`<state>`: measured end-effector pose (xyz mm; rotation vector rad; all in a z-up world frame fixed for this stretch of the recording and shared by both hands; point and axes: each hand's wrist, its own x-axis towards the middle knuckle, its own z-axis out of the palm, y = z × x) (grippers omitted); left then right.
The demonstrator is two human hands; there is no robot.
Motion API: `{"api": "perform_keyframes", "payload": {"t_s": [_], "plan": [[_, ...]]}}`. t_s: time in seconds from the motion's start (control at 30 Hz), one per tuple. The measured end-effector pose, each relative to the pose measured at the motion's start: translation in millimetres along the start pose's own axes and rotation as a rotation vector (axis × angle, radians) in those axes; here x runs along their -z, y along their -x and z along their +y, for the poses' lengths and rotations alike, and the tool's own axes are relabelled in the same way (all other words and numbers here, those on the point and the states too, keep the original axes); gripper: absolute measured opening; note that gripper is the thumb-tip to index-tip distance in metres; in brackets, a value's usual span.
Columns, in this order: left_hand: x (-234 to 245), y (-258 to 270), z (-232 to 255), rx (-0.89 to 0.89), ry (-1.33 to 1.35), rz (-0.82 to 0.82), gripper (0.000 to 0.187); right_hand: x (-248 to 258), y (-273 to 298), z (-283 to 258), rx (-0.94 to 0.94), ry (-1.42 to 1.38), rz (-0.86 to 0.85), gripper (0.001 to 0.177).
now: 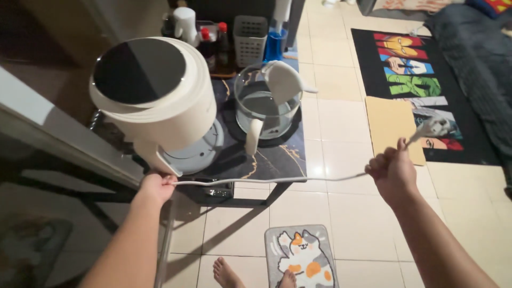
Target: Cleaning and wiping an electric kettle and a glass pitcher with a cloth and cleaning spray.
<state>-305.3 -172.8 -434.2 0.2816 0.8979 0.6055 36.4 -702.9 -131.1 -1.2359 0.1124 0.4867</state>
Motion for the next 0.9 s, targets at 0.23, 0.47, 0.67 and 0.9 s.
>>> {"api": "perform_keyframes", "payload": {"t_s": [0.23,0.47,0.67,0.9], "plan": [[-10,18,4,-0.039,0.021,-0.05,0.023,33,-29,6,-0.005,-0.188,0.093,0.059],[-17,44,-16,-0.059,0.014,0.045,0.024,59,-39,33,-0.032,-0.312,0.182,0.062],[-29,78,-40,-0.143,-0.29,0.214,0.011,18,-12,12,0.133,-0.031,0.157,0.058],[-24,77,-56,-0.123,-0.202,0.193,0.008,-34,-14,-25,0.375,0.261,0.012,0.058]]}}
